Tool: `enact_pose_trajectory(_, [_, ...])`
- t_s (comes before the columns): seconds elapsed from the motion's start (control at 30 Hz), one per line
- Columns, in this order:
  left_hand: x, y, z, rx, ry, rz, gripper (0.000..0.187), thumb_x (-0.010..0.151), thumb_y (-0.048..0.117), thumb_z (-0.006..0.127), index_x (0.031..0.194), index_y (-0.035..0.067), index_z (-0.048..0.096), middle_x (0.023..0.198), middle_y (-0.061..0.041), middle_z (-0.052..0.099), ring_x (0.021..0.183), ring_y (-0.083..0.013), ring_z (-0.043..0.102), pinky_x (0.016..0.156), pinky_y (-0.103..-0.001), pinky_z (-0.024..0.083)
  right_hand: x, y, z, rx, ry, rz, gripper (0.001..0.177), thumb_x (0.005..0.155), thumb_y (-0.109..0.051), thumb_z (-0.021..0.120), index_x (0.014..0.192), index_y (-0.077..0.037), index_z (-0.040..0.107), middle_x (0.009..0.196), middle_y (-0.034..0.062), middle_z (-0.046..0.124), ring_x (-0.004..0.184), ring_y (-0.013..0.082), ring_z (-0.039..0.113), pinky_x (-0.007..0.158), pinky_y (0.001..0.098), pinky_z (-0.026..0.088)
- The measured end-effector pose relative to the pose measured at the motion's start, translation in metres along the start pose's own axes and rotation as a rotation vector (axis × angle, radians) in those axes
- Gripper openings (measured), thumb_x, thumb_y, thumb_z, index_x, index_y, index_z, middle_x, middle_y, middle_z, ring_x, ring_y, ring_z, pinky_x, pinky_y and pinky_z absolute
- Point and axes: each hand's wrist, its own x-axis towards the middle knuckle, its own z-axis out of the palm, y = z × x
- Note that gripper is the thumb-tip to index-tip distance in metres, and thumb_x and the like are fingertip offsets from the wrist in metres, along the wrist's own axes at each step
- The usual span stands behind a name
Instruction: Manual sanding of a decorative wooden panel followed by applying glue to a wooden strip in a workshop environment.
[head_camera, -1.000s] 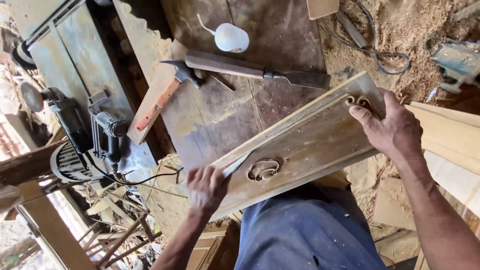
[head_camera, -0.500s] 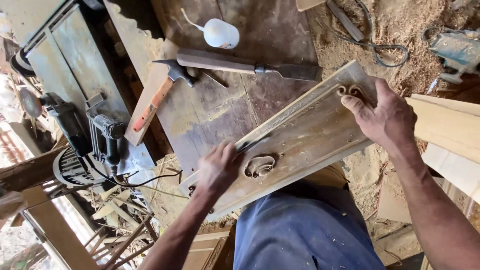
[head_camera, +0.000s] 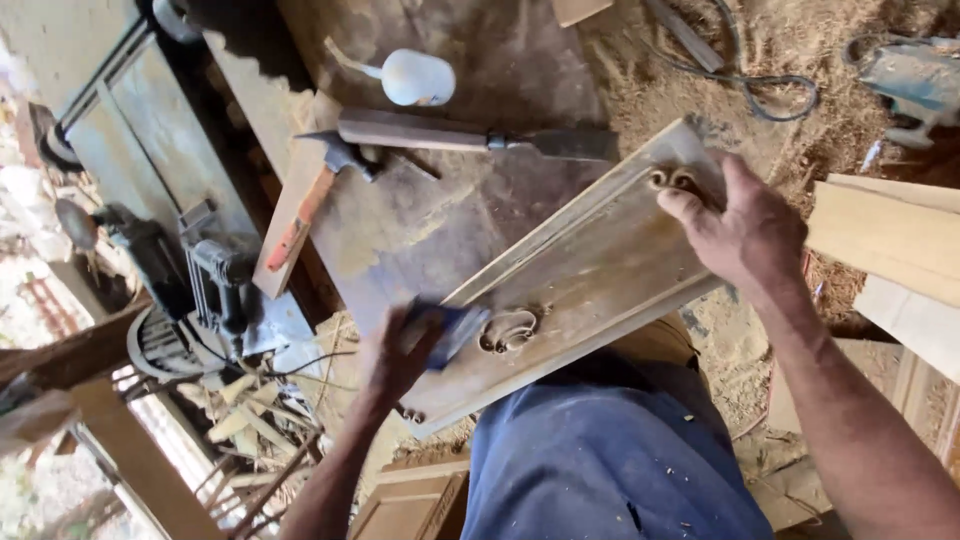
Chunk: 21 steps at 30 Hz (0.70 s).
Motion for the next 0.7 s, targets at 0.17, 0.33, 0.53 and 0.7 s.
enact_pose_trajectory(0.17, [-0.001, -0.008, 0.003, 0.259, 0.152, -0.086, 0.043, 0.084, 0.041, 0.081, 0.106, 0.019, 0.052, 0.078, -0.006, 0.070, 0.063, -0.0323, 0.069, 0.046, -0.045, 0.049, -0.006, -0.025, -0.009, 0.016, -0.075, 0.069, 0.078, 0.105, -0.063, 0.051, 0.161, -0.009, 0.041, 0.110, 0.0201, 0.067, 0.075, 0.0370, 0.064, 0.053, 0.0494, 0.050])
enact_pose_trajectory(0.33, [-0.115, -0.049, -0.019, -0.251, 0.217, -0.574, 0.049, 0.082, 0.027, 0.078, 0.117, 0.017, 0.046, 0.107, -0.020, 0.074, 0.081, -0.0346, 0.077, 0.052, -0.049, 0.067, -0.002, -0.009, 0.000, -0.041, 0.021, 0.042, 0.083, 0.097, -0.076, 0.047, 0.145, -0.010, 0.055, 0.113, 0.0259, 0.070, 0.094, 0.0482, 0.066, 0.072, 0.0607, 0.050])
enact_pose_trajectory(0.53, [-0.081, -0.058, 0.016, -0.193, 0.190, -0.386, 0.048, 0.081, 0.031, 0.084, 0.116, 0.028, 0.052, 0.093, 0.000, 0.076, 0.064, -0.0161, 0.070, 0.043, -0.034, 0.055, -0.003, -0.004, 0.004, -0.024, 0.030, 0.065, 0.064, 0.107, -0.064, 0.059, 0.140, -0.010, 0.059, 0.105, 0.0199, 0.071, 0.085, 0.0455, 0.066, 0.061, 0.0579, 0.050])
enact_pose_trajectory(0.7, [-0.082, -0.027, -0.011, -0.316, 0.273, -0.491, 0.045, 0.079, 0.014, 0.083, 0.117, 0.009, 0.059, 0.106, -0.013, 0.076, 0.089, -0.0255, 0.076, 0.071, -0.041, 0.066, -0.006, -0.004, 0.001, -0.020, 0.006, 0.039, 0.070, 0.110, -0.062, 0.052, 0.147, -0.002, 0.051, 0.104, 0.0226, 0.065, 0.074, 0.0383, 0.061, 0.050, 0.0525, 0.051])
